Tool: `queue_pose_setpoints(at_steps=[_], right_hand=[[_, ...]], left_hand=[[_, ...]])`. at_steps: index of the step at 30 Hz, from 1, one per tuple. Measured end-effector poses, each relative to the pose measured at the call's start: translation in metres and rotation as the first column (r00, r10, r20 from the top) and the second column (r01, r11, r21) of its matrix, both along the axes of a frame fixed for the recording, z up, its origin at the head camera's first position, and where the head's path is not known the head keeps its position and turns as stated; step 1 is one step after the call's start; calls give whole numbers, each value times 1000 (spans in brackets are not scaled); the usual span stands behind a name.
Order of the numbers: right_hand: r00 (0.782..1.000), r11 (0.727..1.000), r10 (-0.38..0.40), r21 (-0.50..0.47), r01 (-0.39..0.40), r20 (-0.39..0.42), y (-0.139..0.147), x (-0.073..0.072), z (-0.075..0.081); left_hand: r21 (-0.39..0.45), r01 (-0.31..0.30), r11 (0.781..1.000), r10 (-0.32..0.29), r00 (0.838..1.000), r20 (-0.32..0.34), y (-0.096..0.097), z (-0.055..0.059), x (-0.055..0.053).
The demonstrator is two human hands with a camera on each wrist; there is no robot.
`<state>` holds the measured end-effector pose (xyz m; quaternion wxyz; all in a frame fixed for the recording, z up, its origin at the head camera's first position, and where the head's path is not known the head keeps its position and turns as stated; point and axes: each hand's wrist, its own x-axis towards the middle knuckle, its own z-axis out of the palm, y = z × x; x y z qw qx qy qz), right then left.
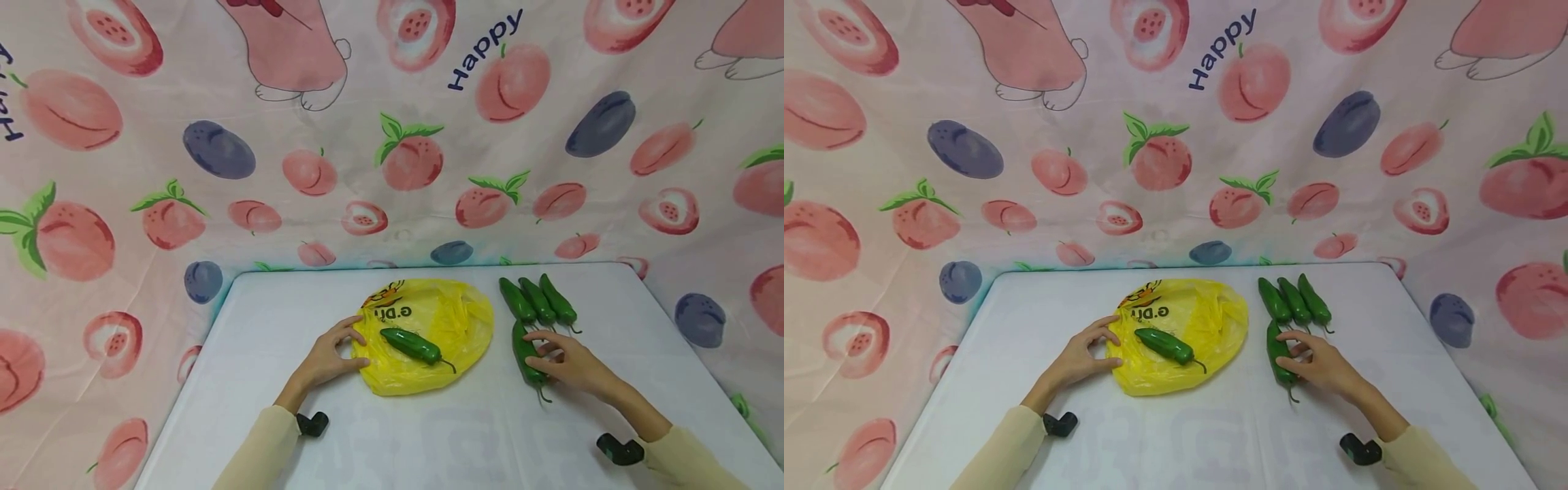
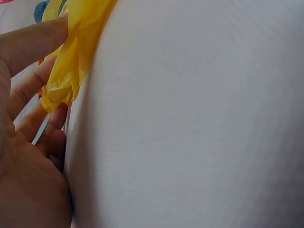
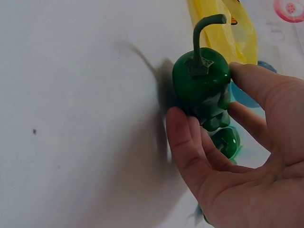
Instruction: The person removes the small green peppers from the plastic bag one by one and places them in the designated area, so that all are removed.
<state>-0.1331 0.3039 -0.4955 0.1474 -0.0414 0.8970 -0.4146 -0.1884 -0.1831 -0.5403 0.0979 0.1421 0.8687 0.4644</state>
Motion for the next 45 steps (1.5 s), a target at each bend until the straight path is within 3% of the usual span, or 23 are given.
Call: queue_pose_setpoints(at_steps=[13,27,31,36,45], right_hand=[[997,996,70,59,-70,-11,5,-3,11],[986,978,167,123,-169,25,14,-10,38],[977,974,211,98,-206,-39,14,-14,45],[949,967,256,71,-246,-183,10,-17,51],[915,969,245,36,-246,-322,-6,-29,53]], left_hand=[[-12,6,1000,-6,1000,-9,-1,-3,-1],[-1,7,1000,-7,1000,-10,-2,-1,0],[-3,2,1000,-2,1000,-8,-2,-2,-1],[1,-1,1000,1,1000,-6,-2,-2,-1],[-6,-2,1000,2,1000,-11,-1,-2,0]])
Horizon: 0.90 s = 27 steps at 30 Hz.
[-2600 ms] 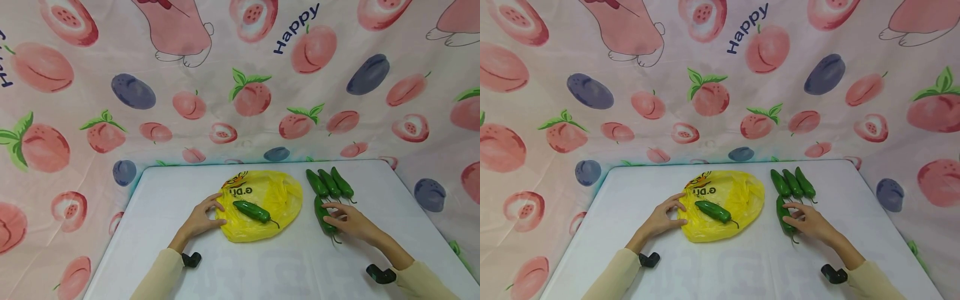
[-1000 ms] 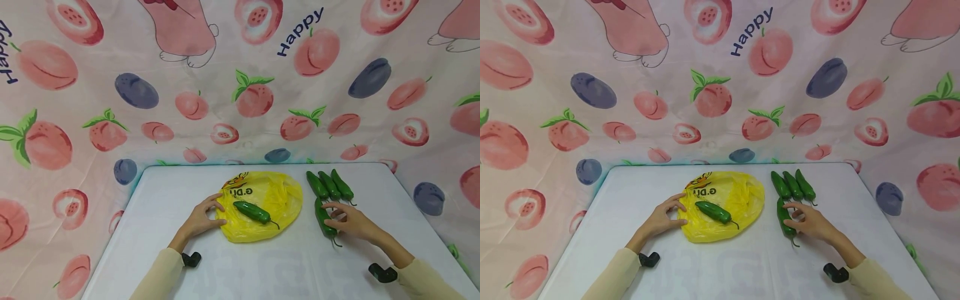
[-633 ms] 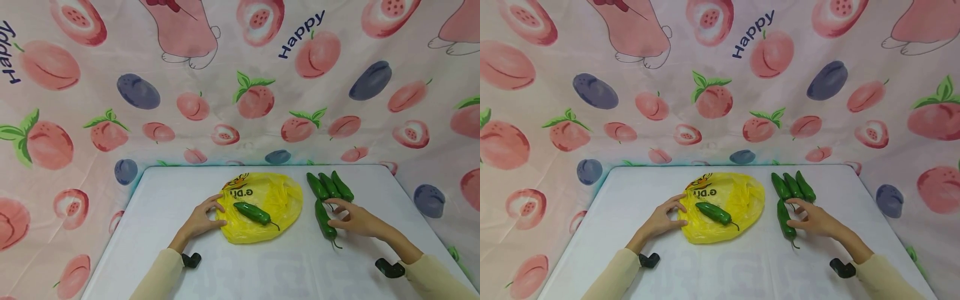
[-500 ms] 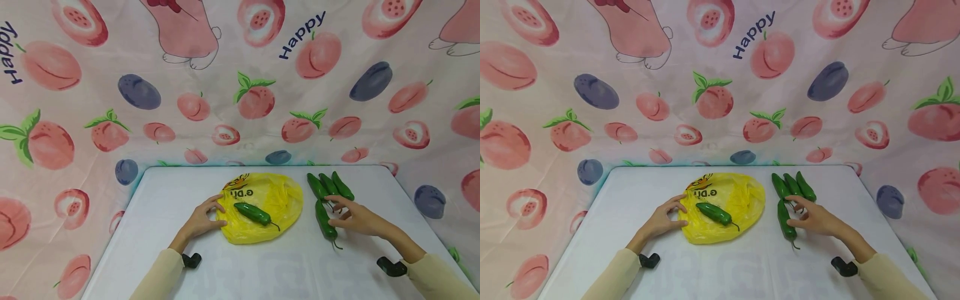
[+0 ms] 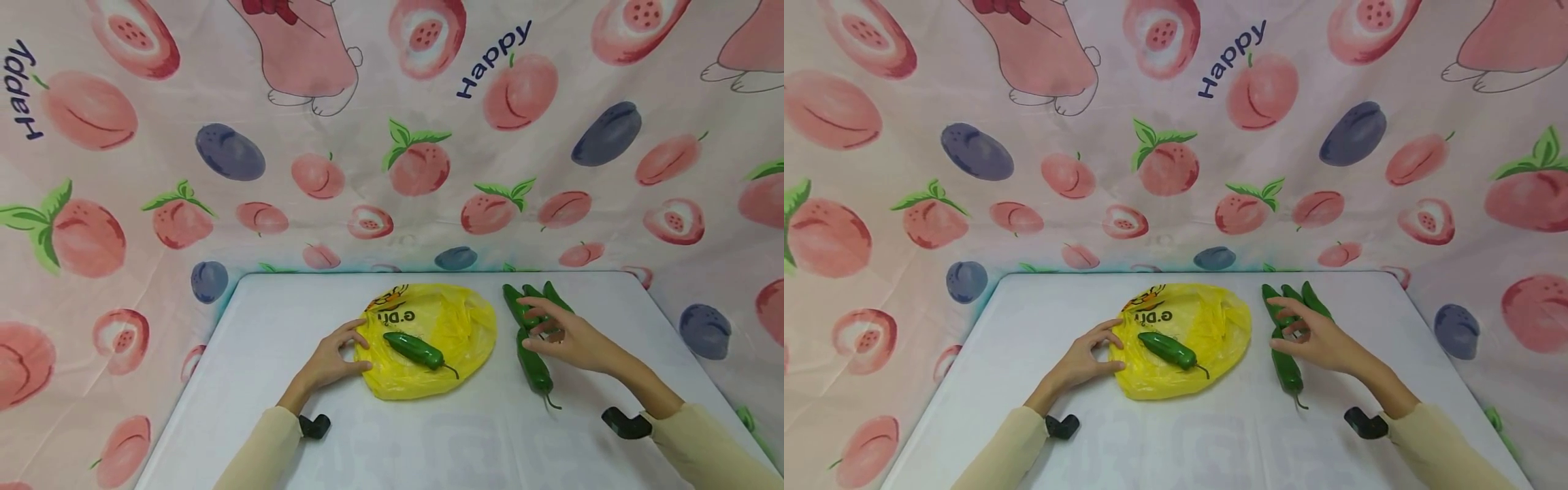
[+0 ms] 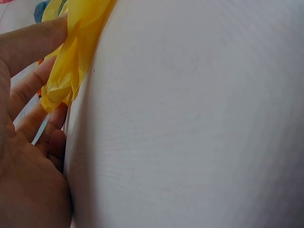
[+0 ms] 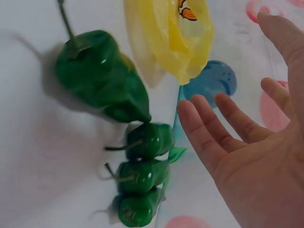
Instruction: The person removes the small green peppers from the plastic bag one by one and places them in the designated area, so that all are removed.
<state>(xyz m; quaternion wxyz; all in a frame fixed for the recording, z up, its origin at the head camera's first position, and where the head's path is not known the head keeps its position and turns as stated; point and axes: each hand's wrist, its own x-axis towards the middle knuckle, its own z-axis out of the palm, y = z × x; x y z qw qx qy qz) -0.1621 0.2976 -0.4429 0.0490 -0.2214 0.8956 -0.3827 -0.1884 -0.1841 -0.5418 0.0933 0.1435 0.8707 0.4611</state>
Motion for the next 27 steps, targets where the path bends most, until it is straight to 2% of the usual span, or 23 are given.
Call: queue_pose_setpoints(at_steps=[5,12,20,27], right_hand=[[999,998,26,-53,-27,-23,-12,-8,3],[997,998,44,-33,-46,-67,-32,-19,7],[993,995,95,-34,-97,-65,-54,-35,8],[990,990,139,-31,-140,-36,-75,-43,9]], left_hand=[[-2,0,1000,0,1000,-7,0,-1,0],[4,10,1000,-10,1000,-16,-1,-1,1],[6,24,1000,-24,999,-35,-1,2,2],[15,25,1000,-25,999,-25,0,3,2]])
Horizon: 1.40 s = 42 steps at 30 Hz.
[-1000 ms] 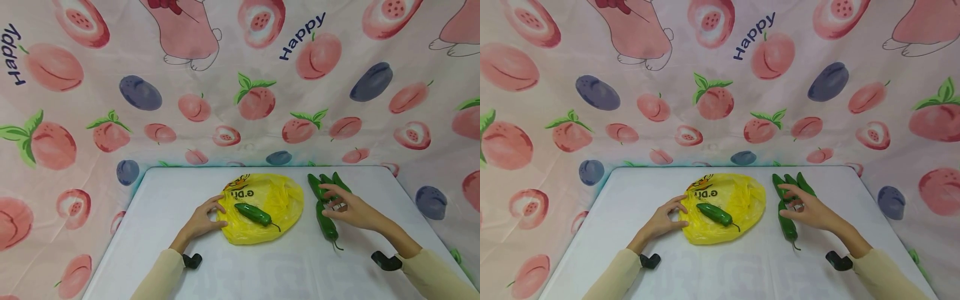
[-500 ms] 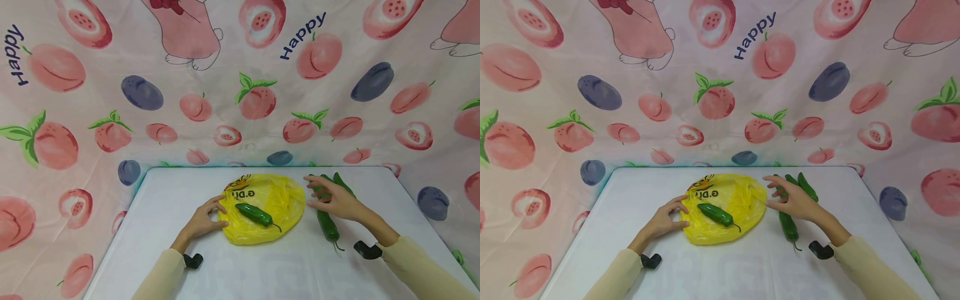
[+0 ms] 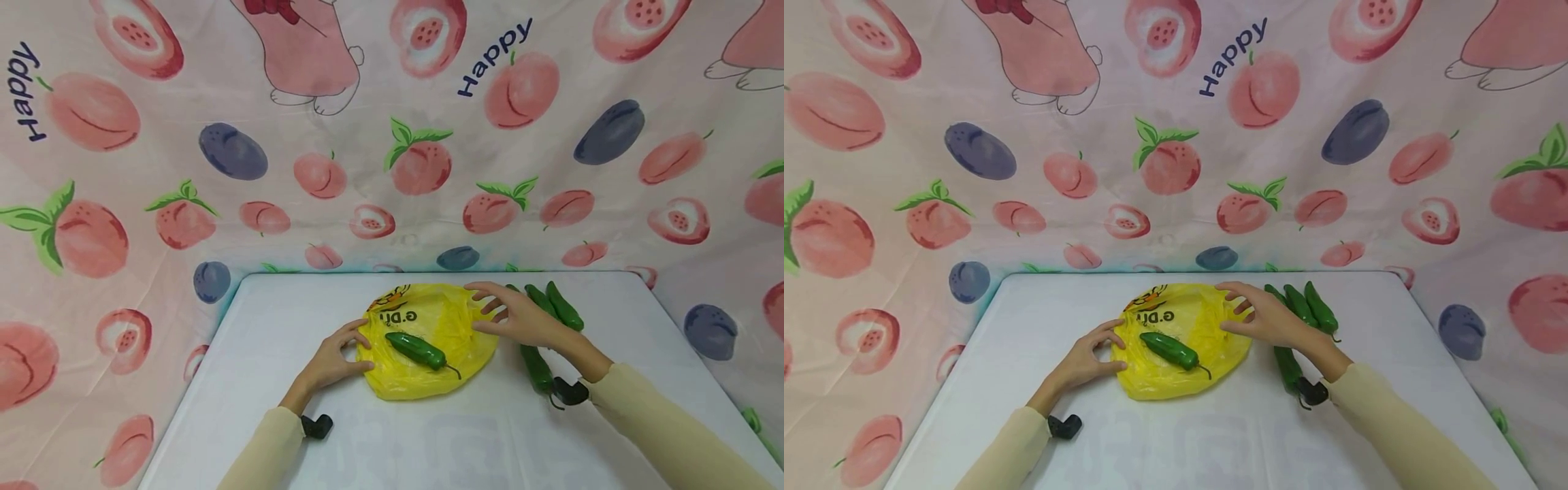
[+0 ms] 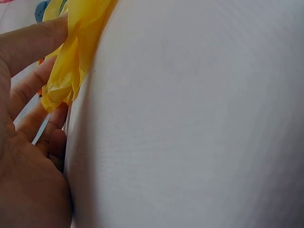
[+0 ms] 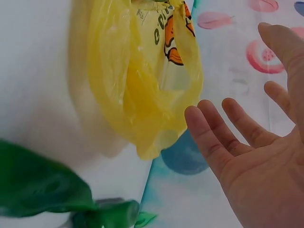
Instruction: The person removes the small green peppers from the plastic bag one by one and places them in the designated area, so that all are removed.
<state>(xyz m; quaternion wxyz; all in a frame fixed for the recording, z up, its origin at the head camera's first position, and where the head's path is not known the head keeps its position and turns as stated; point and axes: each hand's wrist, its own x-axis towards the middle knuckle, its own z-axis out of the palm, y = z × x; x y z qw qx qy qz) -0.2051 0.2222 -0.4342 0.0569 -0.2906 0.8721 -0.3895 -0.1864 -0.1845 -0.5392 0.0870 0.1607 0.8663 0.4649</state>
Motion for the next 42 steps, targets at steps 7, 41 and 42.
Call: queue_pose_setpoints(at_steps=[7,41,42], right_hand=[[999,999,37,9,-37,15,-19,-8,1],[956,976,148,117,-182,253,-87,-25,-24],[953,976,145,120,-181,265,-88,-25,-25]], left_hand=[[-9,0,1000,0,1000,1,2,-1,-1],[-9,-19,1000,19,999,28,1,0,-2],[-11,-19,1000,19,999,27,1,0,-2]])
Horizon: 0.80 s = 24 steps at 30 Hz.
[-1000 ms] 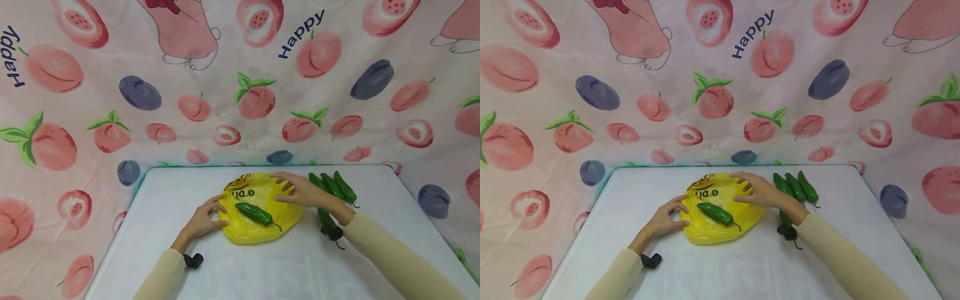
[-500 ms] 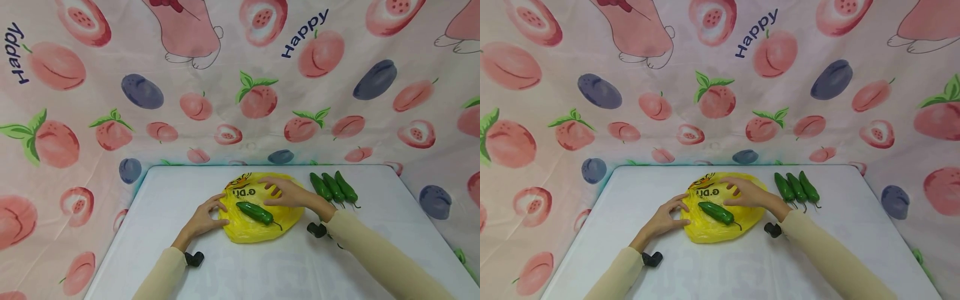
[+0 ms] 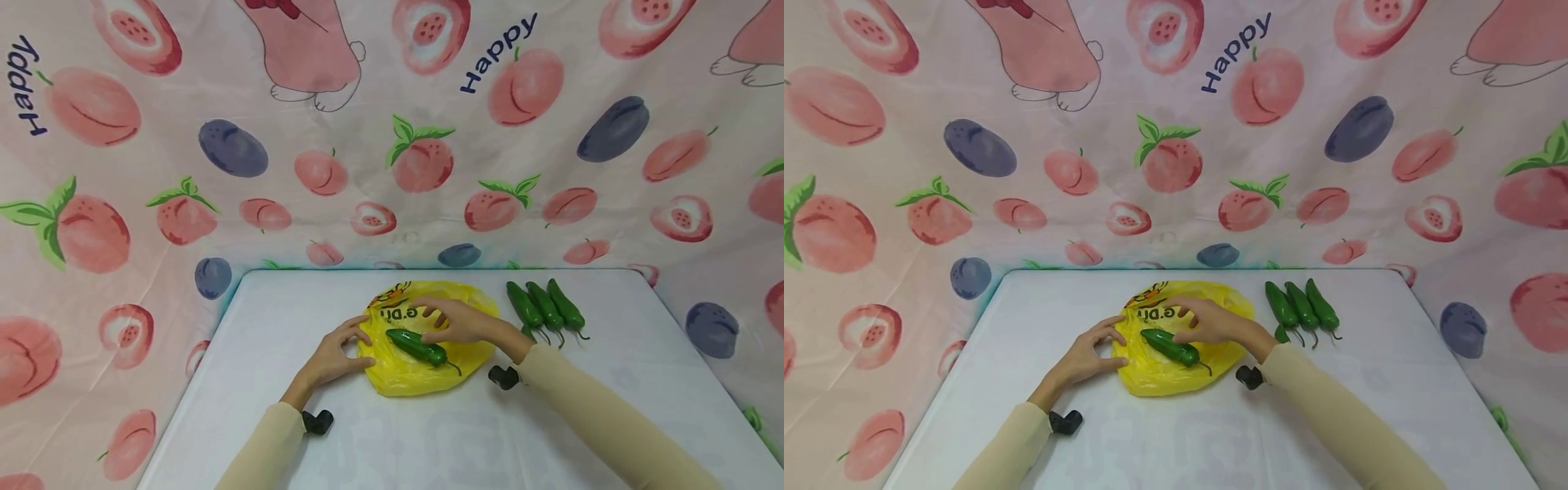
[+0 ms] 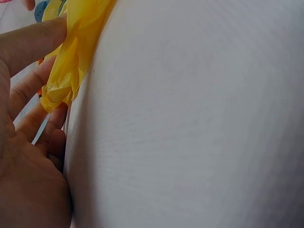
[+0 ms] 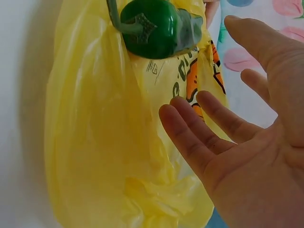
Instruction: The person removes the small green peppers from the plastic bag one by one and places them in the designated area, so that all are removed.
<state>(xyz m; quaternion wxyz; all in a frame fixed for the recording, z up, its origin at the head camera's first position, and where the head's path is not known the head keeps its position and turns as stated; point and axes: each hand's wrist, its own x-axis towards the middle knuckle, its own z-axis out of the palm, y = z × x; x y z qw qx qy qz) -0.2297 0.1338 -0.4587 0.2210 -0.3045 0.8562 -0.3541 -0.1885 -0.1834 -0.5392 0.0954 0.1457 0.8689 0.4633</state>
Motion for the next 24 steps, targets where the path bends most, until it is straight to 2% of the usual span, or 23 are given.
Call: queue_pose_setpoints(at_steps=[6,16,24], right_hand=[[999,999,-8,52,6,49,-8,0,-6],[993,994,77,73,-84,94,-15,-4,-16],[992,990,85,107,-95,91,-19,-5,-19]], left_hand=[[-12,3,1000,-4,1000,-12,0,1,1],[3,12,1000,-12,1000,-12,0,4,3],[10,9,1000,-9,1000,-11,1,3,3]])
